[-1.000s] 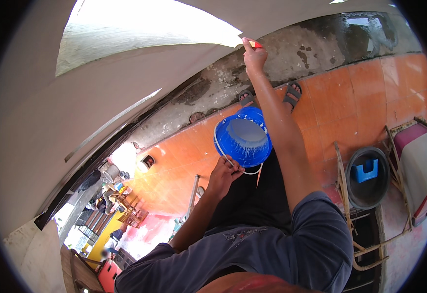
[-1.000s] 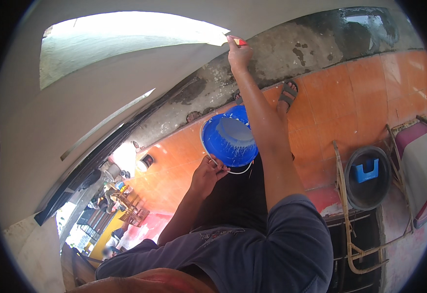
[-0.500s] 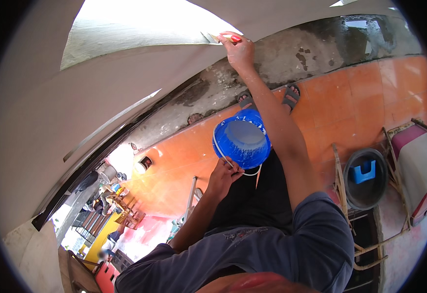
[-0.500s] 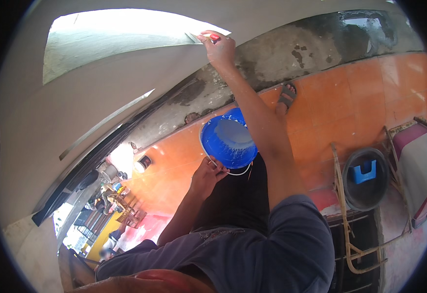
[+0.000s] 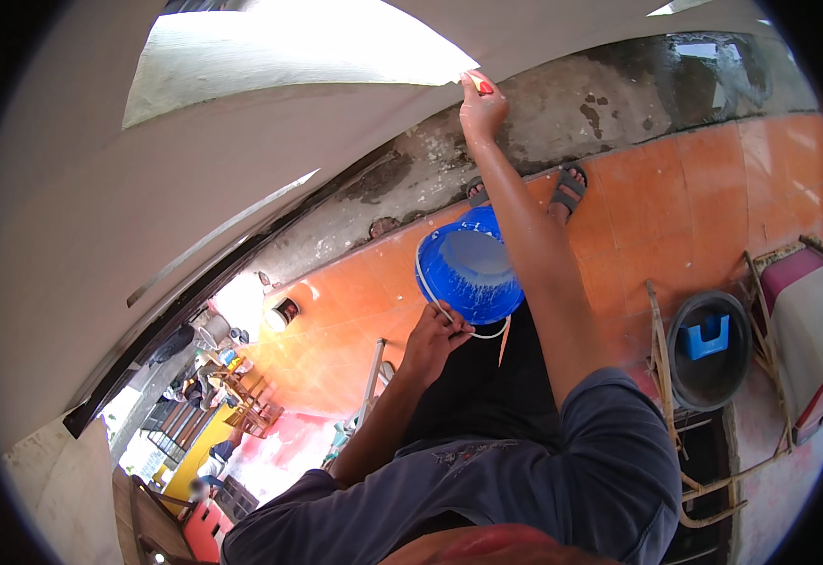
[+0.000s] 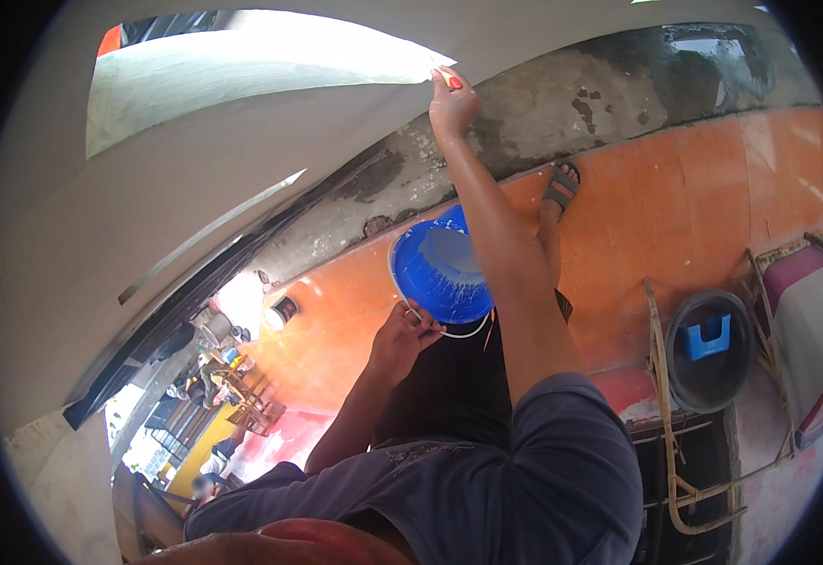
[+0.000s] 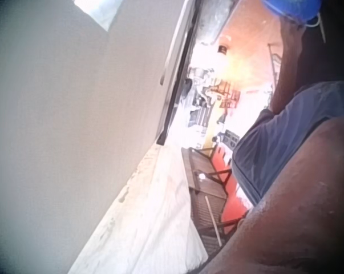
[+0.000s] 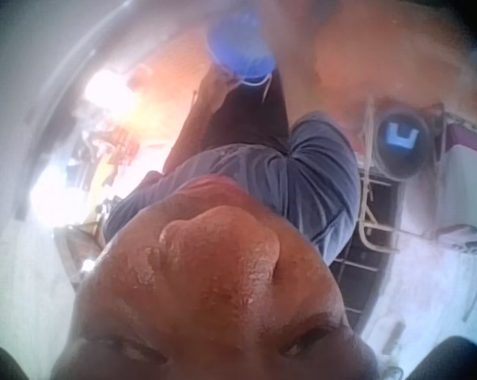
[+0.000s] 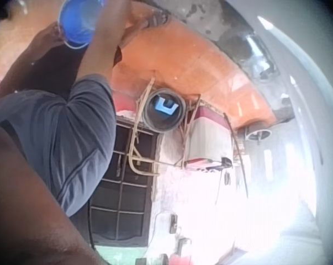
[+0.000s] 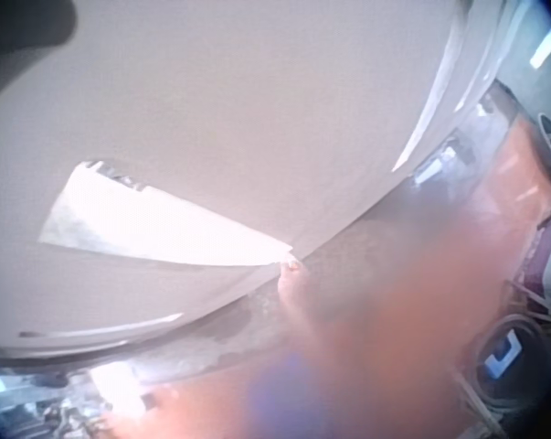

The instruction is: The person paints a white ceiling using a paintbrush and a blue bucket of paint. They repeatedly dip the brush into the bucket and apply paint to the ceiling surface in long strokes.

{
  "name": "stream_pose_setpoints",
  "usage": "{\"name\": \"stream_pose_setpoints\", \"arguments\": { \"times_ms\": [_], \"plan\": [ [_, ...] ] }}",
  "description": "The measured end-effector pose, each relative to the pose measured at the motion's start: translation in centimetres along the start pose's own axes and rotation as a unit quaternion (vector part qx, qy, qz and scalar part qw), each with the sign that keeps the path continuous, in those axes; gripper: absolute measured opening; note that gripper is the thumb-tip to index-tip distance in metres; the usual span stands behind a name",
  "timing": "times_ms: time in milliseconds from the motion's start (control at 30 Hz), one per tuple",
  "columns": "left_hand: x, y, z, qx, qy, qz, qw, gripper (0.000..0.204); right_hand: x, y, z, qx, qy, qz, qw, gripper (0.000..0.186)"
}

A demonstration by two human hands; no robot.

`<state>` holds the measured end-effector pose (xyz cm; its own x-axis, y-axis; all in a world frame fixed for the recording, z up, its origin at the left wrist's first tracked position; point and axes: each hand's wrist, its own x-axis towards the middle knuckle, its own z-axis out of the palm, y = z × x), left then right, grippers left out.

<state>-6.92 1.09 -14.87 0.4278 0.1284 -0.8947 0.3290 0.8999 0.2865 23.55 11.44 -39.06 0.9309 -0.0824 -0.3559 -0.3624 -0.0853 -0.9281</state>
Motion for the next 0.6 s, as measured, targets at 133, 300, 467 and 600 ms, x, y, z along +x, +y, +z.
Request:
{"name": "stream_pose_setpoints", "arguments": {
  "times_ms": [133,300,467,600],
  "plan": [
    [-0.2,0.1,0.0,-0.013,-0.013,0.011,1.000,0.025,0.0,-3.8,0.4,-0.152,-0.078,-0.096,0.981,0.018],
    [-1.0,1.1,0.9,-0.007,0.006,-0.001,1.000,0.026,-4.5,-16.7,-1.8,-0.022,-0.145,-0.200,0.969,0.019],
    [-1.8,2.3,1.8,-0.005,0.001,0.002,1.000,0.027,-8.4,-28.9,-5.3,0.204,-0.225,-0.091,0.948,0.021],
    [-1.8,2.5,2.1,0.008,-0.002,0.001,1.000,0.027,-8.1,-30.3,-6.0,0.417,-0.232,0.044,0.878,0.027]
  ]
}}
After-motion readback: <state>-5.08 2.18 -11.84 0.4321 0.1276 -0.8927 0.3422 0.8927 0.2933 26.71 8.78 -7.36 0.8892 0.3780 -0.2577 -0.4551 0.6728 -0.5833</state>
